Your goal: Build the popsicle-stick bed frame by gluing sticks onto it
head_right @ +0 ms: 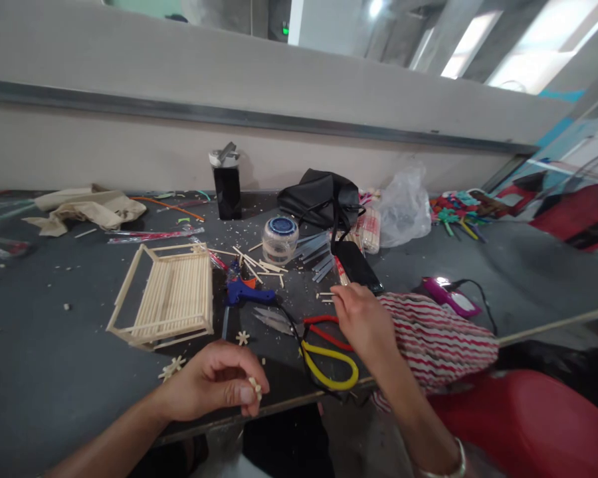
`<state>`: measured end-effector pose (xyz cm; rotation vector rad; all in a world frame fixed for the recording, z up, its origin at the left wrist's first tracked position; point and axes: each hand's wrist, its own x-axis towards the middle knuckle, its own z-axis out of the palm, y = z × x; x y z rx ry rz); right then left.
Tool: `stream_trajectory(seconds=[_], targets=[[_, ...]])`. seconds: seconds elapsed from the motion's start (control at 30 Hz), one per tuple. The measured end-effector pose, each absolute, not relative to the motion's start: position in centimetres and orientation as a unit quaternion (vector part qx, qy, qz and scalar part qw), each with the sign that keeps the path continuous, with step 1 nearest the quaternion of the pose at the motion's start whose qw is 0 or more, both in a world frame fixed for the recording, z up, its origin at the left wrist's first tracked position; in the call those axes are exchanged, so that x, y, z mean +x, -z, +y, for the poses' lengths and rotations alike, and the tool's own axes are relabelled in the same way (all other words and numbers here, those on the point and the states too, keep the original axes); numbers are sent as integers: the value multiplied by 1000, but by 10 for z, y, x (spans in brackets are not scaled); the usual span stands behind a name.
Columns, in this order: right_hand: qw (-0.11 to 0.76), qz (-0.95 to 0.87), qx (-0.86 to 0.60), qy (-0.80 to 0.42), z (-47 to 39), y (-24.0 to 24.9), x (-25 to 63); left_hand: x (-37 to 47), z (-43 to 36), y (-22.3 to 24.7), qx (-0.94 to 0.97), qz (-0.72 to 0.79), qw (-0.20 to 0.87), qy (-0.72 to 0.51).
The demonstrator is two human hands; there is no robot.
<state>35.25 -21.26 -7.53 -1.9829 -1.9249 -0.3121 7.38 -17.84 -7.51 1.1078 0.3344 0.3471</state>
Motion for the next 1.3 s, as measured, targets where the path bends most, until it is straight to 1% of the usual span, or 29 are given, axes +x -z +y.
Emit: stream_trajectory(seconds=[0.1,0.23,0.3,0.43,0.53,0.6,0.73,0.83,0.9,0.97,1.03,1.07,1.13,1.2,1.27,1.3], targets=[[118,-670,-724,115,-208,74,365,74,-179,75,510,164,827,-169],[46,-698,-711,72,-204,82,364,76,-176,76,494,175,830,-192],[33,-698,-712,73,-201,87,360,77,-173,77,501,185,818,-216],[42,-672,-735,78,-197,86,355,73,-168,74,523,213,771,-294],[87,-662,-740,80,-200,81,354,64,-172,67,562,256,699,-360],[112,-673,-726,86,-204,79,353,53,-180,63,618,309,625,-364],[71,-709,-698,71,-210,83,356,28,-206,61,721,430,458,-293],[40,-713,-698,51,-207,87,360,15,-223,67,748,465,402,-252],[33,-696,-717,34,-202,85,363,10,-229,74,771,455,375,-240],[37,-669,-742,-10,-196,79,365,9,-231,81,796,439,340,-242],[77,-642,-761,-52,-194,70,363,10,-232,88,808,434,307,-253],[117,-630,-764,-72,-195,66,359,11,-232,90,812,434,291,-261],[244,-603,-746,-139,-205,57,345,12,-232,94,817,431,262,-278],[383,-540,-689,-294,-220,50,323,13,-233,97,822,433,229,-291],[462,-456,-601,-467,-238,48,295,13,-234,100,824,440,195,-298],[486,-416,-562,-525,-246,48,281,13,-234,101,825,443,181,-300]])
